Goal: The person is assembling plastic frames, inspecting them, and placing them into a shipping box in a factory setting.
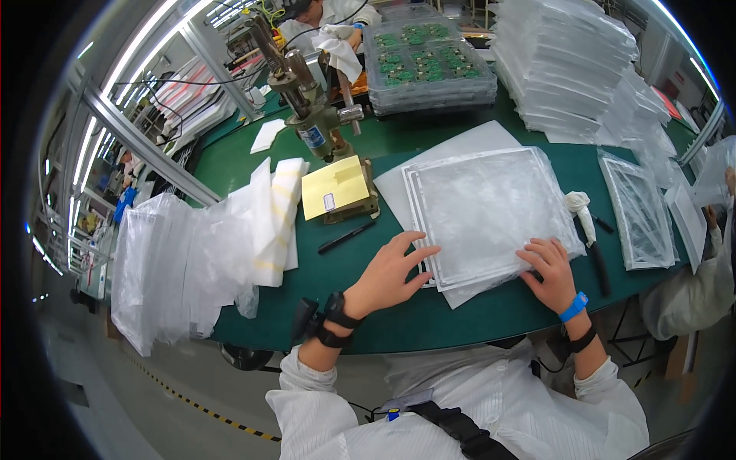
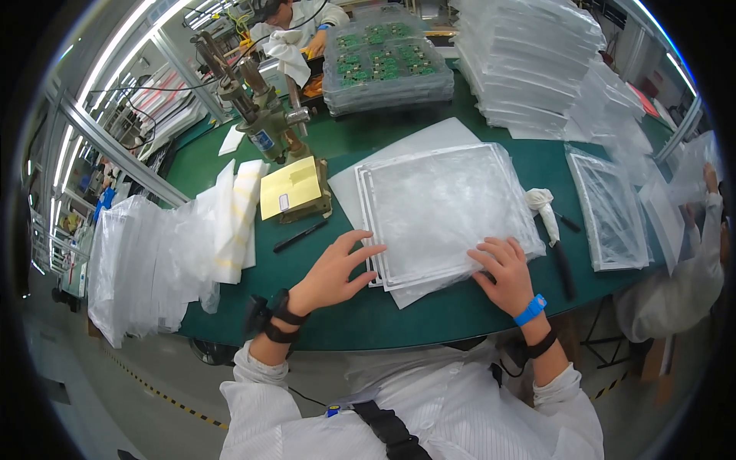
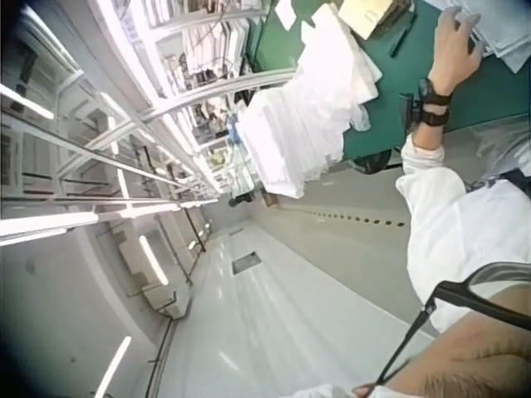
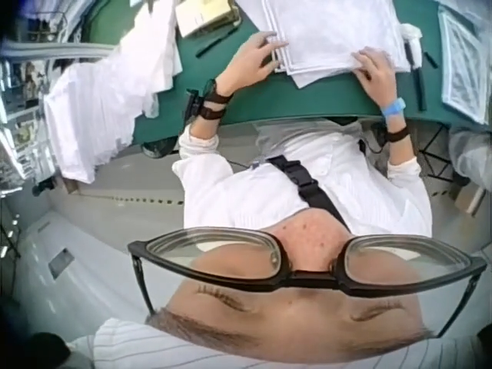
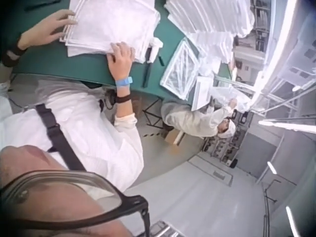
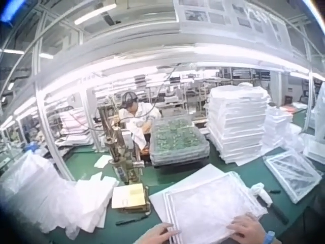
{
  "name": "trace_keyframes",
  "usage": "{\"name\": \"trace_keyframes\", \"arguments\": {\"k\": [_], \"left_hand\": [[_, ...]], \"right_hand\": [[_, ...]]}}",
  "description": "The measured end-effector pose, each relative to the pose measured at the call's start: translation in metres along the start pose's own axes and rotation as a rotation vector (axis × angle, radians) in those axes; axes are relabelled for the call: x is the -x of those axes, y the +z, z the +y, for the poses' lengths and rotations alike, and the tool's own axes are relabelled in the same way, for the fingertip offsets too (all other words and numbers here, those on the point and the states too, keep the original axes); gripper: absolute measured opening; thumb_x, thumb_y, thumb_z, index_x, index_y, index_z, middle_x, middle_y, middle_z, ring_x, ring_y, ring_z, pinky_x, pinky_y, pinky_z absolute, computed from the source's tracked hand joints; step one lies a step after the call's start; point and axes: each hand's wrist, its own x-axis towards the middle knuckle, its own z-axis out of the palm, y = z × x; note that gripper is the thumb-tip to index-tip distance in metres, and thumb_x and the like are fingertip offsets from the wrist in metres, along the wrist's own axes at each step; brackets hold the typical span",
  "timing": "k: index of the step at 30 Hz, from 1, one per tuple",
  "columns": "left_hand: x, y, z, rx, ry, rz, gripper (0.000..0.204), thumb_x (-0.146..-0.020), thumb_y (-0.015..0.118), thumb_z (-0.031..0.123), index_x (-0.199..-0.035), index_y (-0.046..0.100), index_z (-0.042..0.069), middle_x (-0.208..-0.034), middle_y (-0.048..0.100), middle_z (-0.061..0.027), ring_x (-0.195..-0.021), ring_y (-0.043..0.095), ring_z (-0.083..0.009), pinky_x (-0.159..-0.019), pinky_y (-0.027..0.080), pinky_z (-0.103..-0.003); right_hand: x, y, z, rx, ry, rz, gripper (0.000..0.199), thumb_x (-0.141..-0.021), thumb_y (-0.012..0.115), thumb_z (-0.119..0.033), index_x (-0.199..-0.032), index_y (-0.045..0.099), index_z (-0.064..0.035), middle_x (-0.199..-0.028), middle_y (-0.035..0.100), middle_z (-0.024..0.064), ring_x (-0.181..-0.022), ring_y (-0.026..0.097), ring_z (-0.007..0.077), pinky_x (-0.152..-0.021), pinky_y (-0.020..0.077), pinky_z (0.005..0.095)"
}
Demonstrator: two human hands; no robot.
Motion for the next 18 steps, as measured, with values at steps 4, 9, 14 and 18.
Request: {"name": "trace_keyframes", "arguments": {"k": [4,9,14,18], "left_hand": [[-0.03,0.036,-0.028,-0.118,0.127,0.026,0.032,-0.082,0.067,0.015,-0.113,0.066,0.012,-0.13,0.053,-0.0191,-0.121,0.047,-0.0408,-0.101,0.04,-0.046],[-0.007,0.042,-0.046,-0.138,0.004,0.093,0.02,-0.081,0.063,0.006,-0.101,0.062,0.003,-0.136,0.043,-0.0222,-0.122,0.042,-0.0397,-0.097,0.037,-0.045],[-0.027,0.051,-0.027,-0.233,0.21,0.134,0.019,-0.089,0.057,0.016,-0.101,0.065,0.003,-0.116,0.049,-0.0254,-0.099,0.048,-0.0425,-0.088,0.041,-0.05],[-0.026,0.056,-0.028,-0.441,0.192,0.17,0.024,-0.095,0.049,0.017,-0.105,0.064,0.001,-0.113,0.057,-0.0219,-0.096,0.054,-0.034,-0.084,0.044,-0.045]], "right_hand": [[0.029,-0.01,-0.002,0.014,0.181,0.266,0.046,-0.073,0.077,-0.014,-0.118,0.065,-0.0117,-0.125,0.059,0.0109,-0.122,0.052,0.0318,-0.109,0.0324,0.052],[0.033,0.017,0.011,-0.073,0.188,0.524,0.036,-0.077,0.071,-0.012,-0.113,0.064,-0.0096,-0.119,0.06,0.011,-0.114,0.055,0.0312,-0.1,0.042,0.0457],[0.059,0.017,0.015,-0.135,0.355,0.702,0.032,-0.079,0.067,-0.011,-0.11,0.064,-0.0092,-0.115,0.06,0.0096,-0.111,0.056,0.0288,-0.096,0.0433,0.0417],[0.06,0.022,0.015,-0.179,0.433,0.694,0.028,-0.079,0.065,-0.009,-0.108,0.063,-0.0068,-0.114,0.06,0.0091,-0.108,0.056,0.0274,-0.09,0.0449,0.0413]]}}
